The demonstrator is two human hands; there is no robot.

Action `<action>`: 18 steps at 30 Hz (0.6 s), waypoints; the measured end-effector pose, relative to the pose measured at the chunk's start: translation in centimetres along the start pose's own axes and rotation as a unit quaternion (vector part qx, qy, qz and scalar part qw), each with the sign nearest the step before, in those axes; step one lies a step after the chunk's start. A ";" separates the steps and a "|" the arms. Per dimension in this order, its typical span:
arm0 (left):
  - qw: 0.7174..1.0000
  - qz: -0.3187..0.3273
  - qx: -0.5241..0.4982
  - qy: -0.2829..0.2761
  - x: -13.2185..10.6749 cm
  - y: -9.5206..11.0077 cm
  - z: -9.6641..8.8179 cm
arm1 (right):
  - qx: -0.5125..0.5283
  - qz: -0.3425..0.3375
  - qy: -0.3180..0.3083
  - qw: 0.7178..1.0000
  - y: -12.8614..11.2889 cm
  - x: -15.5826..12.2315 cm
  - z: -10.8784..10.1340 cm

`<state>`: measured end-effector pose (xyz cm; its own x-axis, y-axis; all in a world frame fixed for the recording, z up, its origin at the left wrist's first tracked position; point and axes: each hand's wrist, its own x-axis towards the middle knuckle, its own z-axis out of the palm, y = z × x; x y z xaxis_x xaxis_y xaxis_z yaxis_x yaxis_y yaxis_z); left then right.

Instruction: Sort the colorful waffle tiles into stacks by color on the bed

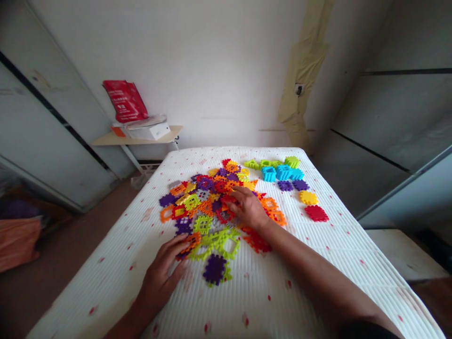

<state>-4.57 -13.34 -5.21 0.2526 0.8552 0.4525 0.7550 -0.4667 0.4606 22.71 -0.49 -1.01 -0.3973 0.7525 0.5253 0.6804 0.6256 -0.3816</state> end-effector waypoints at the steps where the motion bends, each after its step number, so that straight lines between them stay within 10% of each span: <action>1: 1.000 -0.012 -0.015 0.008 0.0 -0.1 0.0 | 0.015 0.013 0.020 1.000 0.3 0.2 -0.4; 10: 0.997 -0.002 -0.051 0.060 2.3 0.4 1.2 | -0.055 0.036 0.023 0.998 3.1 -5.4 -6.5; 18: 0.993 0.101 0.022 0.057 5.3 1.4 3.0 | -0.144 0.146 -0.031 0.978 4.8 -12.4 -4.1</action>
<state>-0.42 -8.78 -4.47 0.3327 0.7135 0.6167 0.7224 -0.6131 0.3196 33.40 -7.66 -6.24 -0.1908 0.9071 0.3752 0.9119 0.3053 -0.2744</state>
